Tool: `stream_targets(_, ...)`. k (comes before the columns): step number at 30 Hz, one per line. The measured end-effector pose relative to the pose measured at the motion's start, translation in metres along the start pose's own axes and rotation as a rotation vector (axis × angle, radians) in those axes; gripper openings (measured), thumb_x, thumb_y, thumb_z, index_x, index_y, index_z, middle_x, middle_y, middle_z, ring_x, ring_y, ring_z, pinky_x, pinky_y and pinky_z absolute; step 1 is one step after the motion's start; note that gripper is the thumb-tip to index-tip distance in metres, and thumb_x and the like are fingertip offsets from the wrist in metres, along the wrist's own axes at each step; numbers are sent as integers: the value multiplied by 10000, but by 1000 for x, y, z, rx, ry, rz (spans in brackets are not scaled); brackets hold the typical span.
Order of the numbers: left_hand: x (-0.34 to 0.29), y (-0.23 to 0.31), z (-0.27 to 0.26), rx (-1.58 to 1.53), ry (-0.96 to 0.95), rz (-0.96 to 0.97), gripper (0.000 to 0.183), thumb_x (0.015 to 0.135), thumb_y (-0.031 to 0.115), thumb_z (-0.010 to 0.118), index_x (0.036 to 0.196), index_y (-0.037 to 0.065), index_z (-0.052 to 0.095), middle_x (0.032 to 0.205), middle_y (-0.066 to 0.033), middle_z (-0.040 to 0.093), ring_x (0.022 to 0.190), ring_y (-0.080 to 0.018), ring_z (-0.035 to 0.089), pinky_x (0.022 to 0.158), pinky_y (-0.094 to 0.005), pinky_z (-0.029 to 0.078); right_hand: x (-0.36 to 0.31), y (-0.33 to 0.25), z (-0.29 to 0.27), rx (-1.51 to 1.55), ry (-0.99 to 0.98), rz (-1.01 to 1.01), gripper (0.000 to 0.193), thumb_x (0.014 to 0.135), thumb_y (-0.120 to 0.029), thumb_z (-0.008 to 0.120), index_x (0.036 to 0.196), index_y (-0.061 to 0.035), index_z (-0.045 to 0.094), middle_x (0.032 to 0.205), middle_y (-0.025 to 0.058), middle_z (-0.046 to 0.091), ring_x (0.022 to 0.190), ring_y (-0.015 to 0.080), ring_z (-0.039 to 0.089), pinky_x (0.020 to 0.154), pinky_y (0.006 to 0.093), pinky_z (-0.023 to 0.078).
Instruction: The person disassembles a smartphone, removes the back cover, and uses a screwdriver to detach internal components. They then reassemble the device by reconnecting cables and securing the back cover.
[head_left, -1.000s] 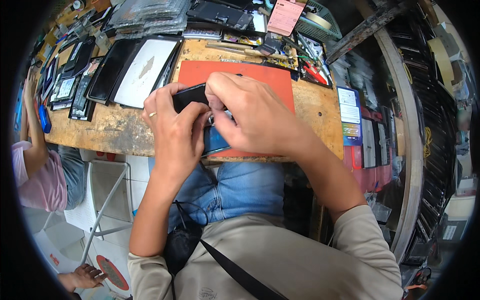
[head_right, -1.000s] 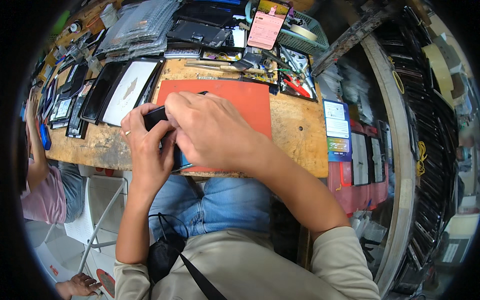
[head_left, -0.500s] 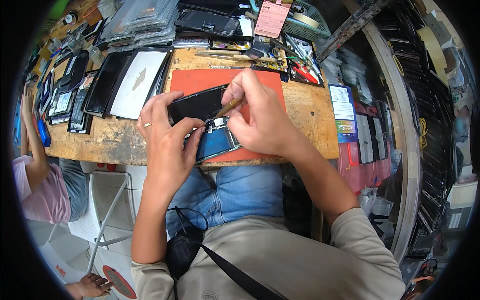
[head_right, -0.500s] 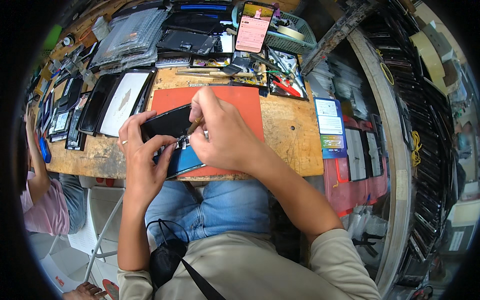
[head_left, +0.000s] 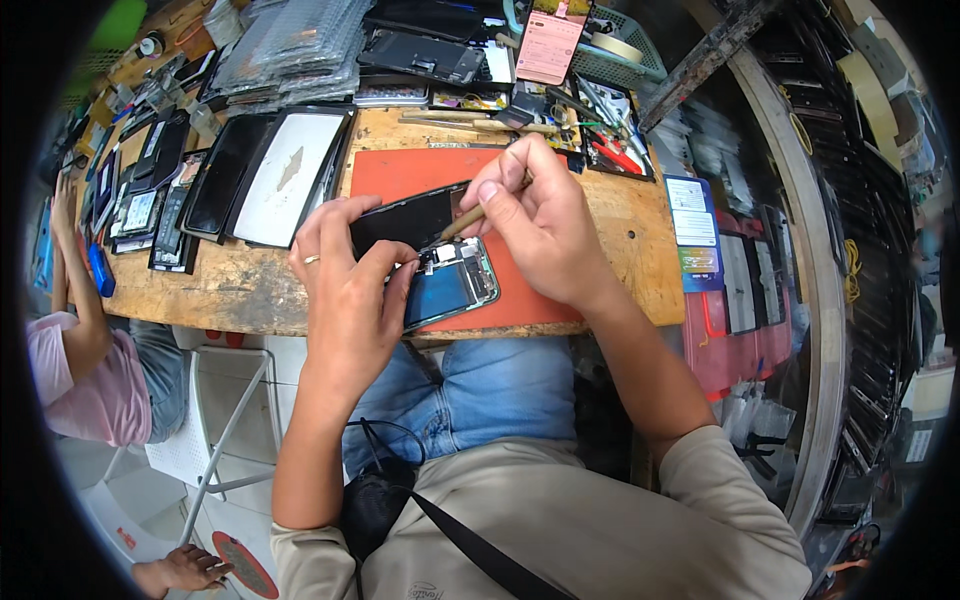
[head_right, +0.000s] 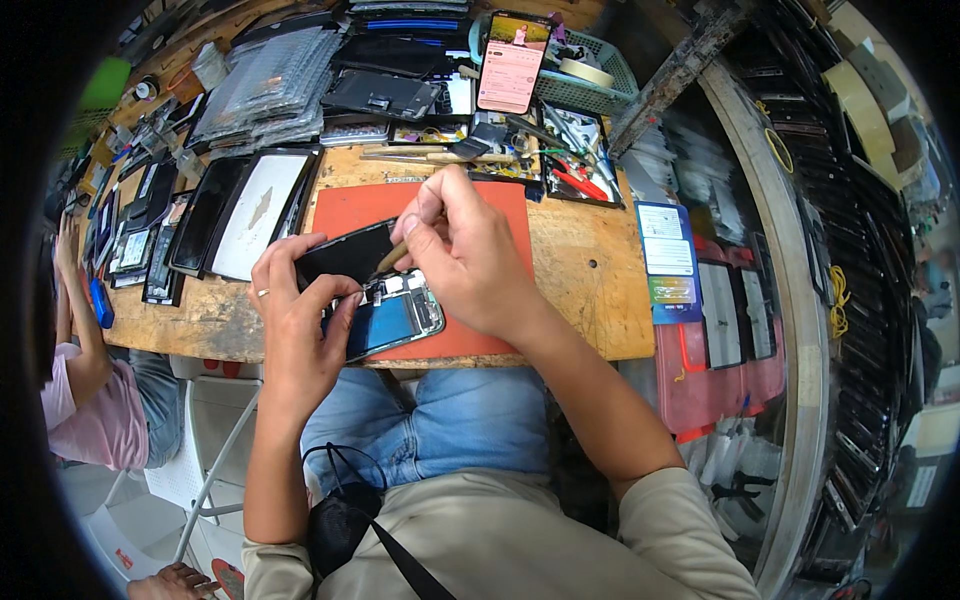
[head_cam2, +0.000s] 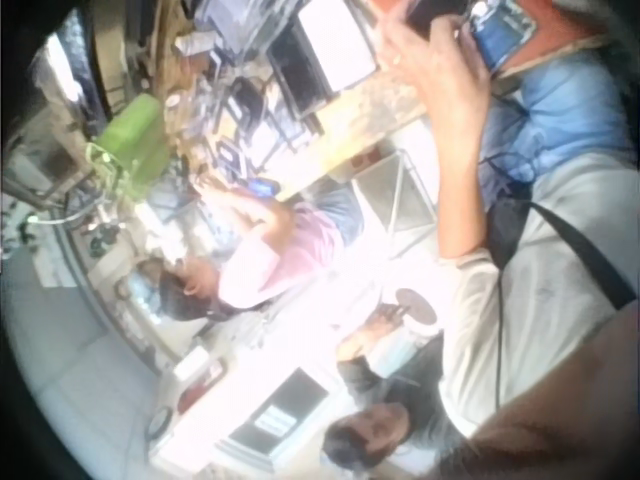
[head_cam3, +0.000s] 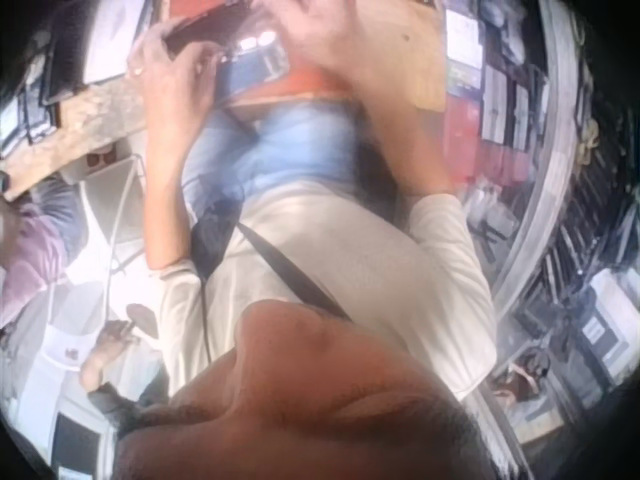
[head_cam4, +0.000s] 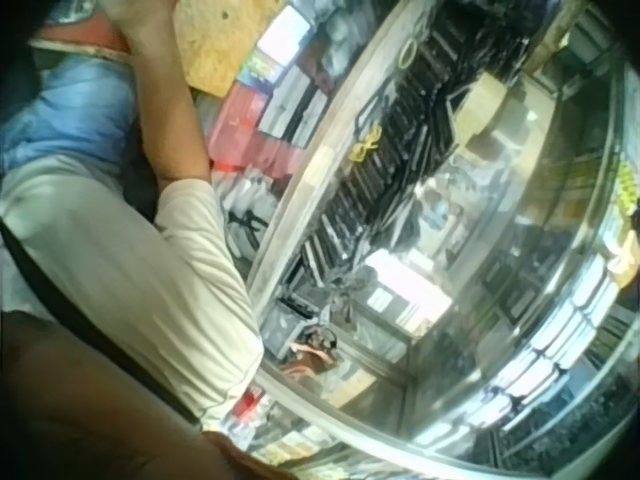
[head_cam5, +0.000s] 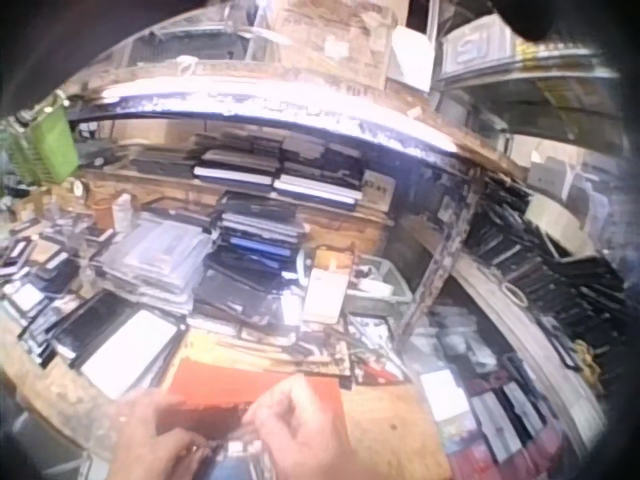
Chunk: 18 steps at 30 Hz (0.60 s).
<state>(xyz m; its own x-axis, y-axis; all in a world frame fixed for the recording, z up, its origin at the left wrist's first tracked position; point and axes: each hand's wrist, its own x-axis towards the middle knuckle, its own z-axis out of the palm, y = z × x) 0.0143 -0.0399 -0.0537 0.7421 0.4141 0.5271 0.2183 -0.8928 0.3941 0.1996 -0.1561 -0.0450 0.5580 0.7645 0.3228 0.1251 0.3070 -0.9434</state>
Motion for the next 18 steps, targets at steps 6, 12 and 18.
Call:
stream_targets(6,1,0,2,20,14,15,192,806,33,838,959,87,735,1405,-165,578,1361,-409,500,1109,-544,360,-9,15,-6,-352,-99,-73,117,979,53,613,1014,-3,516,877,130,684,741,215,713,636,357,557)
stream_targets(12,1,-9,7,33,93,7,202,788,8,847,945,63,733,1249,-167,619,1231,-394,534,1054,-503,415,-10,20,6,-353,-80,-113,181,929,76,630,1019,1,493,864,172,652,770,348,698,666,438,532)
stream_targets(18,1,-8,8,85,111,19,196,803,5,840,965,55,743,1247,-162,619,1238,-391,535,1076,-519,403,-6,12,9,-461,-105,-230,210,889,95,615,1012,4,471,848,207,639,790,437,681,691,496,527)
